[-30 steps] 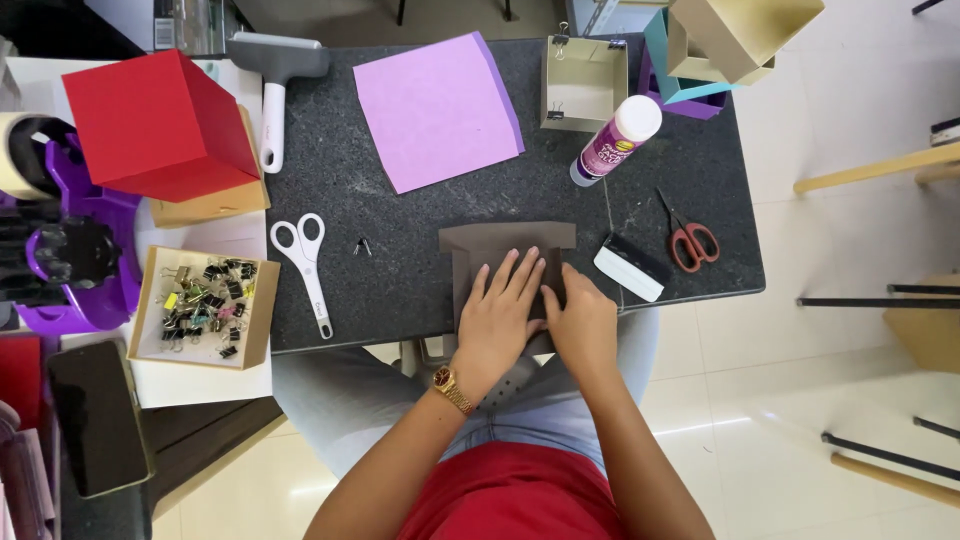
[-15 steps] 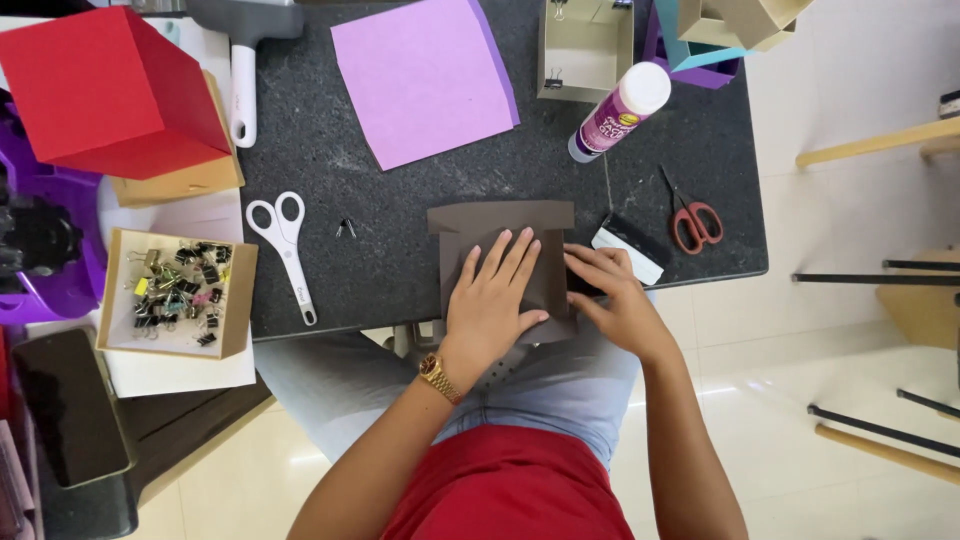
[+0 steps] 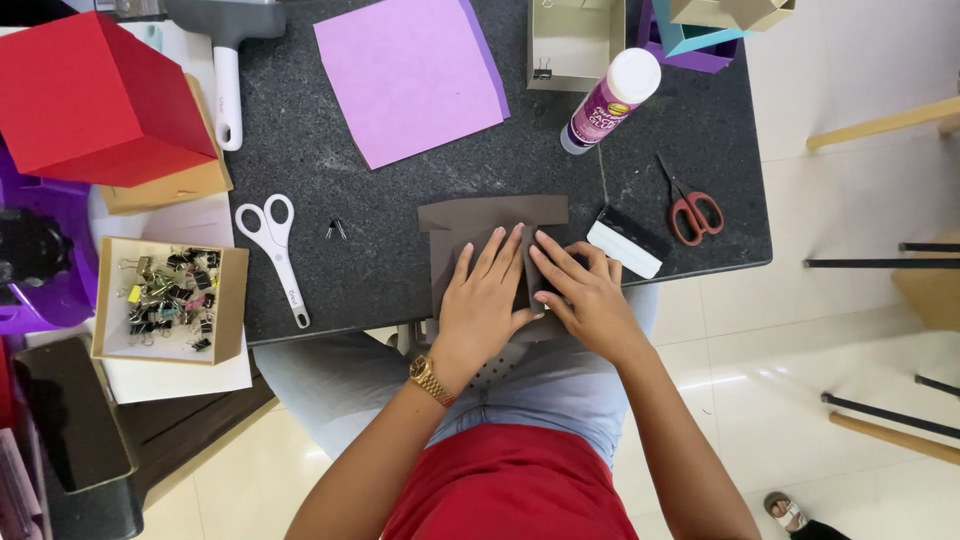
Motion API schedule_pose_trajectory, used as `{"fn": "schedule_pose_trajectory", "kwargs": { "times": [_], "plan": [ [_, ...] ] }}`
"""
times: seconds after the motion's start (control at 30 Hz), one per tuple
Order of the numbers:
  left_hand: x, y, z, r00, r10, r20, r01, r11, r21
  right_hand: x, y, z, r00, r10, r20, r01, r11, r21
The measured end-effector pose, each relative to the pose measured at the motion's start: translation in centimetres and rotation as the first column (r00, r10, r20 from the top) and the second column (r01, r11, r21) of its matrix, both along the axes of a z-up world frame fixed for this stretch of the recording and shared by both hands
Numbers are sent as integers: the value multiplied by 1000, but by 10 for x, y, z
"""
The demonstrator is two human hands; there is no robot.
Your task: Cutting and folding brown cardstock to create a small box.
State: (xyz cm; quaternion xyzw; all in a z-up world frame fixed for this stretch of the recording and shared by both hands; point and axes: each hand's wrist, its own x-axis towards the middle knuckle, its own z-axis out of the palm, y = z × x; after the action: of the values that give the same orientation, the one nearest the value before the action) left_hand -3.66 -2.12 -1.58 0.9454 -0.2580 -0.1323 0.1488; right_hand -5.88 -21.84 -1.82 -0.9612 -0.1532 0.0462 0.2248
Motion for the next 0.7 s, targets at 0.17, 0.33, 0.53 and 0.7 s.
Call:
{"fn": "schedule_pose_trajectory", "kwargs": {
  "times": [0.17,0.33,0.53,0.7],
  "plan": [
    [-2,3,24,993,85,79,-89,995,44,0,6,3,999,3,32,0,995,-104],
    [-5,14,20,991,110,78,-115,991,61,0,17,10,998,-20,52,29,983,-183],
    [-7,17,11,989,108,103,-110,994,8,-3,26,7,993,-55,102,82,953,-291],
    [-9,15,6,983,114,143,-120,992,38,-3,32,7,987,-82,139,122,943,-310]
  ]
}}
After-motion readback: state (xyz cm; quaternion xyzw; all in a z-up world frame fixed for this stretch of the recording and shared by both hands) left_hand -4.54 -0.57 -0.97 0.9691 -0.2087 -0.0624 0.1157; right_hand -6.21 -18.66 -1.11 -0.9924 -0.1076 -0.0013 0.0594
